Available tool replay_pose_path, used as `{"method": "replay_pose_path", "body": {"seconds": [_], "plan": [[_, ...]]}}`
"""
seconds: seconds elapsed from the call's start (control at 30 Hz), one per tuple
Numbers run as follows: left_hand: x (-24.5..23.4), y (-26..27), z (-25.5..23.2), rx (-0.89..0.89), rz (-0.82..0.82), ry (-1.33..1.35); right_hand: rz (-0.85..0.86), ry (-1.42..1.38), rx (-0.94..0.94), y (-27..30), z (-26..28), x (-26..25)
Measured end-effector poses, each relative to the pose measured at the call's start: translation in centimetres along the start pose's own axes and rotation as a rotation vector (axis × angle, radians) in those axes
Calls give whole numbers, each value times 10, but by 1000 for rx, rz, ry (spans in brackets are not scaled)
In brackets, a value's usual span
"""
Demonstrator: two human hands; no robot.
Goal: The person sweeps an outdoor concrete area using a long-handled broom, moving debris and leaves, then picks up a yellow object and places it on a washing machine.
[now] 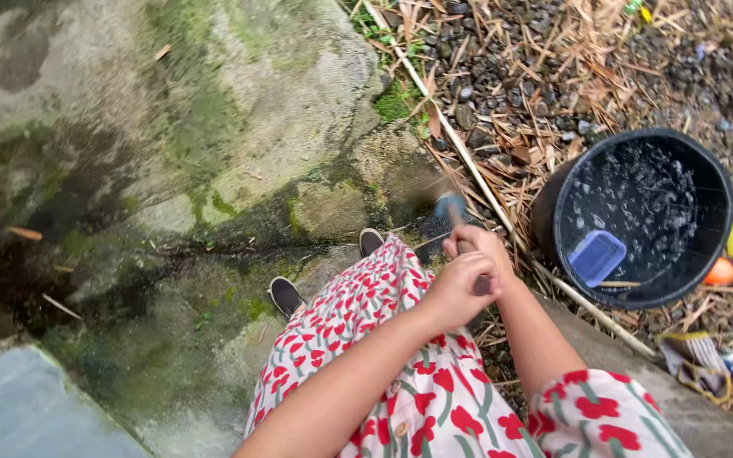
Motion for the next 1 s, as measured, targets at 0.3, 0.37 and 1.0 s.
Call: {"method": "replay_pose_path", "body": {"seconds": [0.3,0.37,1.0], "plan": [[33,29,-41,320,152,64,-448,133,45,69,0,-75],[44,32,-63,284,205,76,-373,124,59,83,-1,-78],[18,11,-21,275,90,-208,-400,-207,-105,4,11,-25]]}}
Point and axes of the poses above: each hand's wrist, its own y-axis away from the middle knuckle, its own x-axis out of the palm, z = x × y, the point moved 3 cm from there along -y, towards the middle knuckle, and after that the axes turned 1 degree about y, right-handed, at the moved point
